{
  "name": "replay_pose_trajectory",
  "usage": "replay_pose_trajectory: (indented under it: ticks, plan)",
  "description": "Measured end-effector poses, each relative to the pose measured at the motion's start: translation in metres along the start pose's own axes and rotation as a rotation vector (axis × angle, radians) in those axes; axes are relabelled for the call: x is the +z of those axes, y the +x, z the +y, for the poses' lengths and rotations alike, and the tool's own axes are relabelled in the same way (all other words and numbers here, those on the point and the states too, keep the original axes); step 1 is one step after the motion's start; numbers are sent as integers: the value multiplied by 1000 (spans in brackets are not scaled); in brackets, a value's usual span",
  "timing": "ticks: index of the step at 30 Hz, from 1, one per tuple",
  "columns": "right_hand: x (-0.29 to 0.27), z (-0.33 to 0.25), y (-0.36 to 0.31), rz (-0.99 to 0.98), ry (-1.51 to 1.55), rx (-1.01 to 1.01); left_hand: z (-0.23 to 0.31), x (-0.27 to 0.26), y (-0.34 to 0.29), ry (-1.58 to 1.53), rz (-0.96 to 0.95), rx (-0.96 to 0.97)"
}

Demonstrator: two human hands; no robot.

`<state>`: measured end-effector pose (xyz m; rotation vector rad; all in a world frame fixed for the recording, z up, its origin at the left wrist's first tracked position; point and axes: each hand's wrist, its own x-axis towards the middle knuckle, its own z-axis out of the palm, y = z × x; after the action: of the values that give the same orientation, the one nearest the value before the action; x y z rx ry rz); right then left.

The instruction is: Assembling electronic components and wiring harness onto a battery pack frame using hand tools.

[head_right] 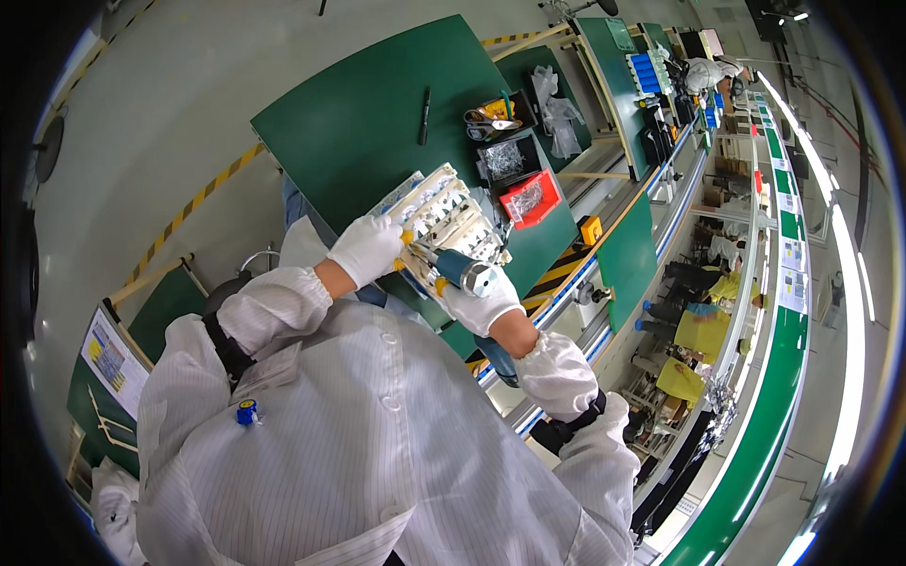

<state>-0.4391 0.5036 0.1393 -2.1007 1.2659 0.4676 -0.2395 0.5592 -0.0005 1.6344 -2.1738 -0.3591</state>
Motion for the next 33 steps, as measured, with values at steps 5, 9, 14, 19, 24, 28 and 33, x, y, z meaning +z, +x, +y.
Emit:
replay_pose_trajectory:
  ticks: [5,9,14,19,24,28,33]
  plan:
    - [-4,-11,0,3,-73,-27,1,0,-2,20,-4,-1]
    - [-9,-28,5,36,-68,-51,4,2,-7,-43,36,1]
    - [-11,-37,31,29,35,-1,33,-21,-25,-82,0,-62]
    - [-9,-12,53,-99,-133,-60,34,-25,-16,-85,-247,-146]
    - [-20,-29,43,-135,-106,40,36,-20,-23,-119,-300,-165]
    - [-9,-7,46,-60,-91,-15,32,-29,-21,-91,-339,-106]
    - [-27,-36,30,-102,-92,50,28,-42,-17,-139,-462,-140]
